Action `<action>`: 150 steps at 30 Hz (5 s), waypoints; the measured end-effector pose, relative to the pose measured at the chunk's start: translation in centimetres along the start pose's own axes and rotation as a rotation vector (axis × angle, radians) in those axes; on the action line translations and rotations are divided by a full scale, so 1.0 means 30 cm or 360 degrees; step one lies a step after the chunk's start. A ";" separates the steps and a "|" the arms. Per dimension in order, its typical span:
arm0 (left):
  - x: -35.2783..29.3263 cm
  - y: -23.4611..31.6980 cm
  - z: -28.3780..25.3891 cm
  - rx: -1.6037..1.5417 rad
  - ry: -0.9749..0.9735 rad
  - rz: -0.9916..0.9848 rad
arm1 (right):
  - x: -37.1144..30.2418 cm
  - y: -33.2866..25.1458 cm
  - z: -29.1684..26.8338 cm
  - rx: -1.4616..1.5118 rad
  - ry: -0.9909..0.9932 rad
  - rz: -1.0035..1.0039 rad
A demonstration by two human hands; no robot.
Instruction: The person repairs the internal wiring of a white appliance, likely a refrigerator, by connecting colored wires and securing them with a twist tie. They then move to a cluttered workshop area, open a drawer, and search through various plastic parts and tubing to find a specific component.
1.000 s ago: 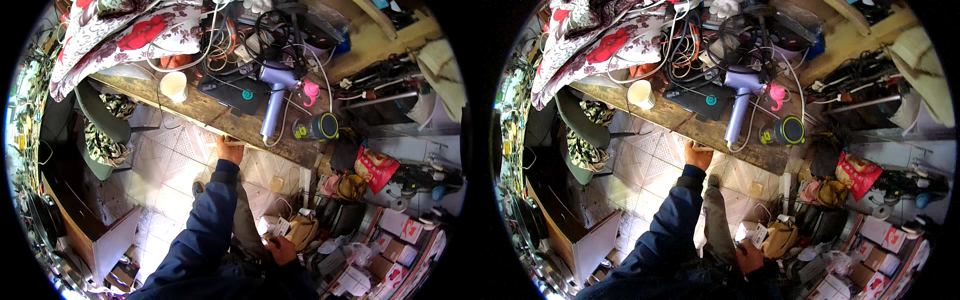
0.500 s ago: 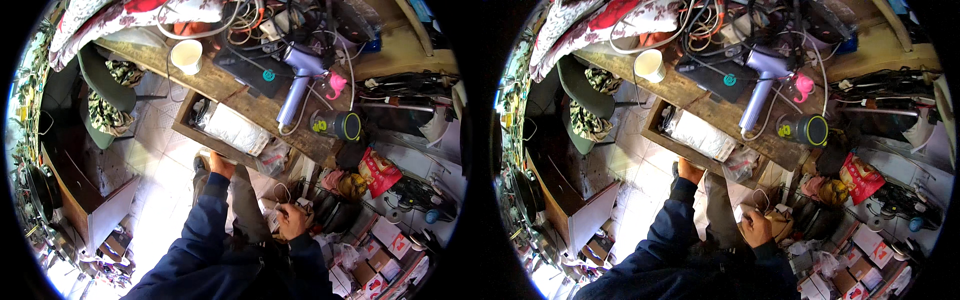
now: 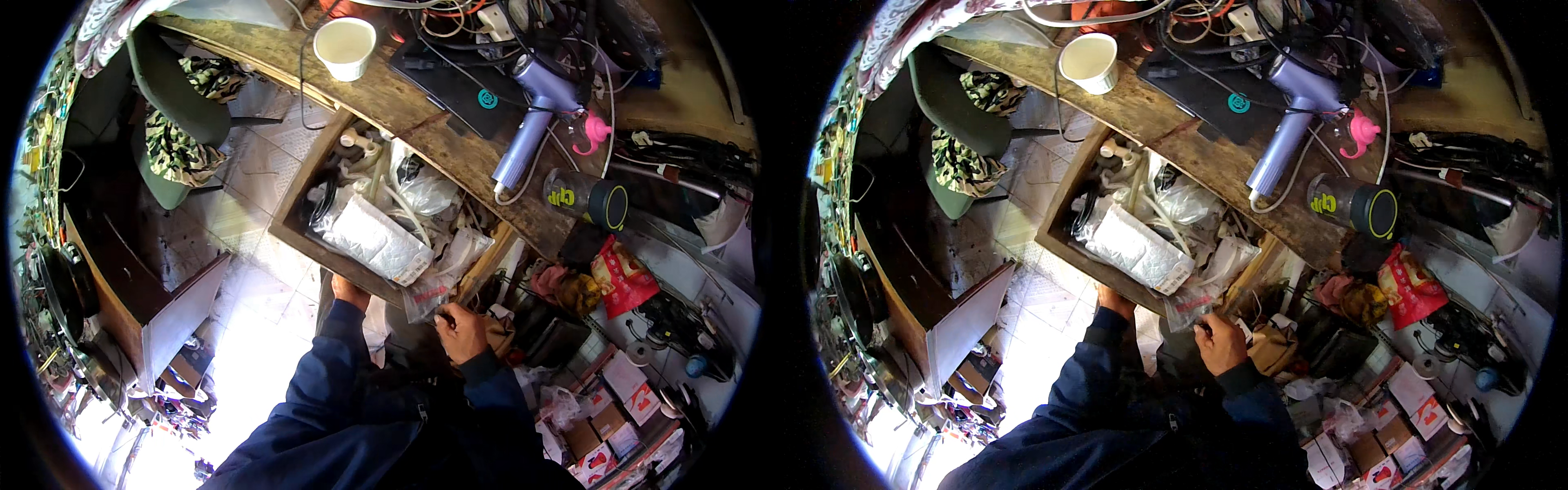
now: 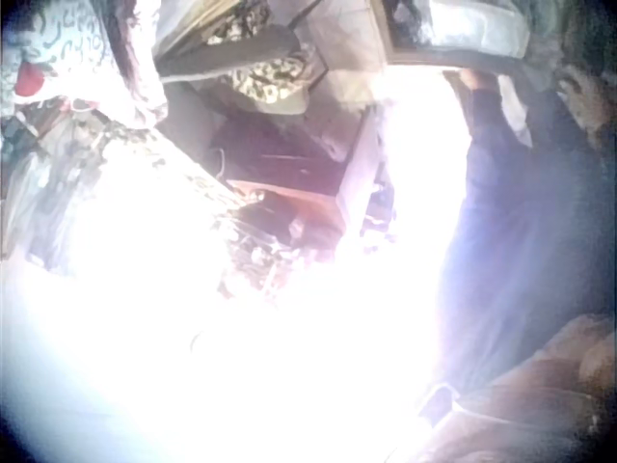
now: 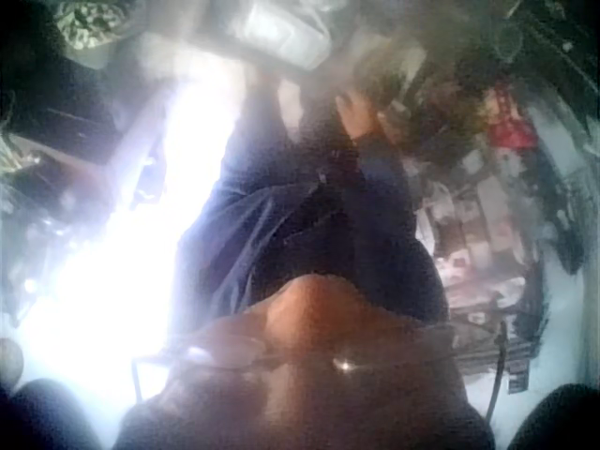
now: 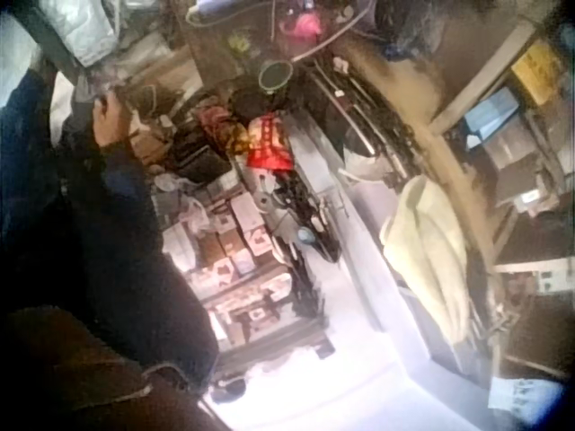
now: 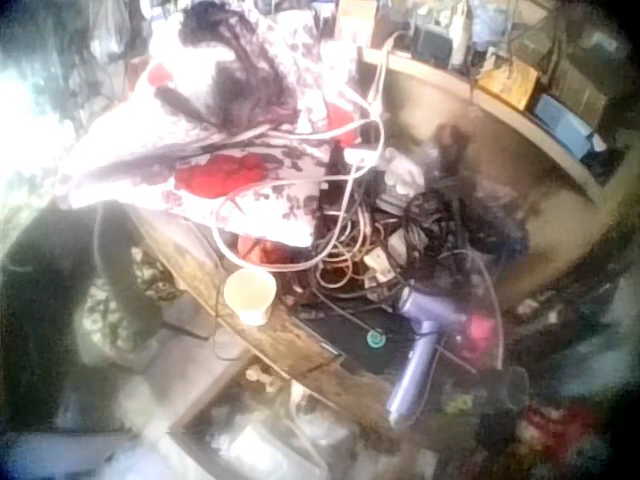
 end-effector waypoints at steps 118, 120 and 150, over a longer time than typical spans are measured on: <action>-0.120 0.498 -0.356 -0.0154 0.1069 0.0169 | 0.442 -0.268 0.008 -0.0785 0.0521 -0.0489; -0.066 0.445 -0.379 -0.0045 0.1125 0.0240 | 0.491 -0.358 0.067 -0.0709 0.0604 -0.0631; 0.132 0.229 -0.312 -0.0948 0.0056 -0.0140 | 0.048 0.426 0.262 0.0686 0.0945 0.0590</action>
Point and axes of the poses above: each hand's wrist, its own x-axis towards the middle knuckle, its own z-axis out of the palm, y = z × x, the point moved 8 cm from there along x, towards the middle knuckle, and after that the axes turned 6 degrees about y, right-handed, at the moved point
